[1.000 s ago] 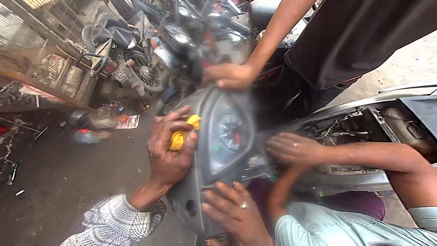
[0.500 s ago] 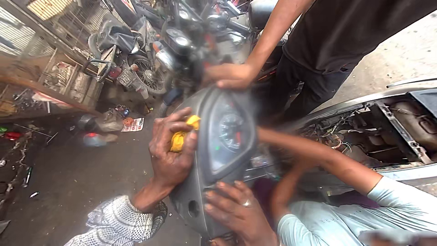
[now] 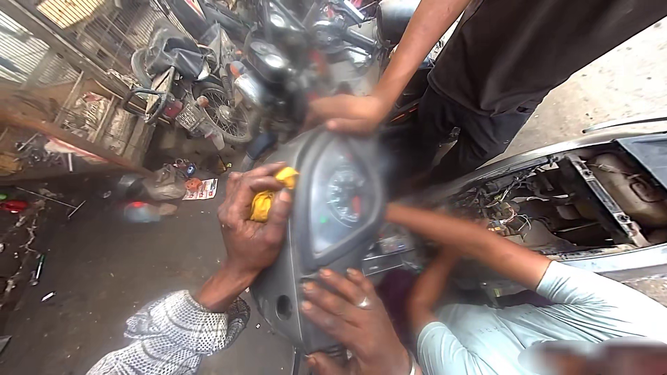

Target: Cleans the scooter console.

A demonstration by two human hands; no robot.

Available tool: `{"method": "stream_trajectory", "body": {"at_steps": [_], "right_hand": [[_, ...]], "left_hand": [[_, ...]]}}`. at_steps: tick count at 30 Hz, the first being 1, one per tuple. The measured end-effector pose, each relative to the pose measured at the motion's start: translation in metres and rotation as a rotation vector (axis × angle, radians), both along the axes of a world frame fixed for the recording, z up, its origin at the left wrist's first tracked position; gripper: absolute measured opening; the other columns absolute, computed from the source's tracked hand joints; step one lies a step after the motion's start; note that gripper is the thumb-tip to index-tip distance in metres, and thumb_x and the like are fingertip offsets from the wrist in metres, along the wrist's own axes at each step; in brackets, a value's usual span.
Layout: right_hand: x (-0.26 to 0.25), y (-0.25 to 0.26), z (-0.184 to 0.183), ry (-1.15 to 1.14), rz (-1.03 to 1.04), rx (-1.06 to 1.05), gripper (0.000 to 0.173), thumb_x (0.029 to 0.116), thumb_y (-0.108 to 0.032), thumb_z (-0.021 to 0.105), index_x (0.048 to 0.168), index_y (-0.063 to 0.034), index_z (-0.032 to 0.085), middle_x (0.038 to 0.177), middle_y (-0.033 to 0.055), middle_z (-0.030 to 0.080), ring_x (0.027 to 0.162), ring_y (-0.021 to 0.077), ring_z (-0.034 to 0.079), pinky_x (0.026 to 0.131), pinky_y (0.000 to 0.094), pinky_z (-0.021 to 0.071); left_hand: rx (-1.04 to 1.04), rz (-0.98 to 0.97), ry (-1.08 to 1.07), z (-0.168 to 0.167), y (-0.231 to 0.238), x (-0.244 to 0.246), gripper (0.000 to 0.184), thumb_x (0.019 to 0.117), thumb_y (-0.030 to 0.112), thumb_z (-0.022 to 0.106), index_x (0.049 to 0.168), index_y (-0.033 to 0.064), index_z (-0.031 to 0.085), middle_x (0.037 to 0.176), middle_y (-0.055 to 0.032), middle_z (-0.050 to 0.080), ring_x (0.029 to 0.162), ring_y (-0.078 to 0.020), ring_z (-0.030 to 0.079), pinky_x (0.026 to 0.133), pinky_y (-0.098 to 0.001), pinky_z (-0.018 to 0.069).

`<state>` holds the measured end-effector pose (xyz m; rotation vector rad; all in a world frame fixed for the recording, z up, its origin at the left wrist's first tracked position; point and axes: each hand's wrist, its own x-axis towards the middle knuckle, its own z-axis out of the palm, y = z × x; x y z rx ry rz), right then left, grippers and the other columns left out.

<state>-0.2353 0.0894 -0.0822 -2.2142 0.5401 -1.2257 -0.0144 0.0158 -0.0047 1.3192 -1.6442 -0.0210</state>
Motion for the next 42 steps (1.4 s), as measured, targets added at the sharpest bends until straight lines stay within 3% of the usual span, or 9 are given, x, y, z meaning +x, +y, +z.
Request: {"method": "stream_trajectory", "body": {"at_steps": [8, 11, 15, 17, 19, 22, 32, 37, 42], "right_hand": [[-0.011, -0.002, -0.002, 0.005, 0.045, -0.002, 0.052, 0.1008, -0.052, 0.051, 0.141, -0.0207, 0.061, 0.15, -0.002, 0.057, 0.149, 0.0204, 0.04, 0.126, 0.0461, 0.0221], [-0.005, -0.003, 0.001, -0.002, 0.054, 0.006, 0.052, 0.1013, -0.052, 0.05, 0.139, -0.0193, 0.063, 0.148, 0.0004, 0.06, 0.147, 0.0225, 0.043, 0.125, 0.0472, 0.0259], [-0.003, -0.001, 0.011, -0.036, 0.073, 0.062, 0.049, 0.1002, -0.047, 0.054, 0.131, -0.0125, 0.07, 0.139, 0.007, 0.066, 0.141, 0.0291, 0.051, 0.121, 0.0509, 0.0328], [-0.008, -0.004, 0.015, -0.035, 0.1, 0.072, 0.046, 0.0985, -0.041, 0.058, 0.129, -0.0092, 0.072, 0.138, 0.0089, 0.067, 0.141, 0.0314, 0.051, 0.121, 0.0522, 0.0318], [-0.011, -0.005, 0.014, 0.007, 0.11, 0.041, 0.049, 0.0973, -0.043, 0.061, 0.132, -0.0097, 0.07, 0.142, 0.0079, 0.064, 0.144, 0.0305, 0.047, 0.123, 0.0507, 0.0278], [-0.011, -0.006, 0.017, 0.02, 0.111, 0.036, 0.049, 0.0964, -0.042, 0.062, 0.131, -0.0088, 0.07, 0.141, 0.0082, 0.065, 0.143, 0.0304, 0.048, 0.123, 0.0499, 0.029], [-0.009, -0.002, 0.015, -0.007, 0.076, 0.055, 0.05, 0.0977, -0.044, 0.058, 0.13, -0.009, 0.07, 0.139, 0.0087, 0.067, 0.141, 0.0299, 0.05, 0.123, 0.0496, 0.028], [-0.009, 0.001, 0.012, 0.031, 0.062, 0.051, 0.052, 0.0992, -0.048, 0.054, 0.135, -0.0133, 0.068, 0.143, 0.0054, 0.064, 0.145, 0.0275, 0.047, 0.124, 0.0499, 0.0289], [-0.009, 0.003, 0.008, 0.03, 0.041, 0.048, 0.052, 0.0996, -0.05, 0.052, 0.137, -0.016, 0.065, 0.146, 0.0036, 0.062, 0.146, 0.0256, 0.045, 0.124, 0.0501, 0.0278]], "left_hand": [[-0.018, 0.023, 0.007, -0.002, 0.008, -0.006, 0.023, 0.1026, 0.03, 0.056, 0.099, 0.0091, 0.067, 0.124, -0.0101, 0.07, 0.117, -0.0173, 0.063, 0.098, -0.0325, 0.0493], [-0.013, -0.001, -0.004, 0.0, 0.007, -0.001, 0.022, 0.1023, 0.028, 0.057, 0.1, 0.0077, 0.066, 0.125, -0.0108, 0.07, 0.119, -0.0182, 0.062, 0.1, -0.0336, 0.0493], [0.065, -0.046, 0.02, -0.001, 0.009, 0.007, 0.027, 0.1014, 0.026, 0.059, 0.106, -0.0002, 0.063, 0.129, -0.0147, 0.066, 0.127, -0.0223, 0.061, 0.109, -0.041, 0.0484], [0.114, -0.005, 0.085, -0.013, 0.011, 0.01, 0.032, 0.0982, 0.024, 0.06, 0.106, -0.0068, 0.063, 0.127, -0.0213, 0.065, 0.124, -0.0274, 0.061, 0.108, -0.044, 0.0478], [0.116, 0.043, 0.107, -0.015, 0.011, 0.006, 0.032, 0.0965, 0.024, 0.059, 0.099, -0.0077, 0.062, 0.119, -0.0213, 0.065, 0.117, -0.0246, 0.061, 0.104, -0.0404, 0.0479], [0.089, 0.055, 0.105, -0.016, 0.01, 0.01, 0.033, 0.0971, 0.026, 0.06, 0.102, -0.0056, 0.064, 0.122, -0.0228, 0.066, 0.119, -0.0304, 0.062, 0.104, -0.0454, 0.0488], [0.07, 0.036, 0.042, -0.014, 0.009, 0.012, 0.032, 0.0987, 0.028, 0.058, 0.106, -0.003, 0.064, 0.125, -0.0226, 0.065, 0.121, -0.031, 0.061, 0.104, -0.0462, 0.0474], [0.024, 0.001, -0.003, -0.002, 0.009, 0.004, 0.024, 0.101, 0.024, 0.056, 0.104, 0.0011, 0.061, 0.126, -0.0177, 0.065, 0.126, -0.0242, 0.059, 0.108, -0.0409, 0.0459], [0.013, -0.017, -0.026, 0.001, 0.007, 0.0, 0.022, 0.1016, 0.024, 0.055, 0.101, 0.0041, 0.062, 0.126, -0.0165, 0.066, 0.125, -0.0238, 0.058, 0.106, -0.0395, 0.0454]]}}
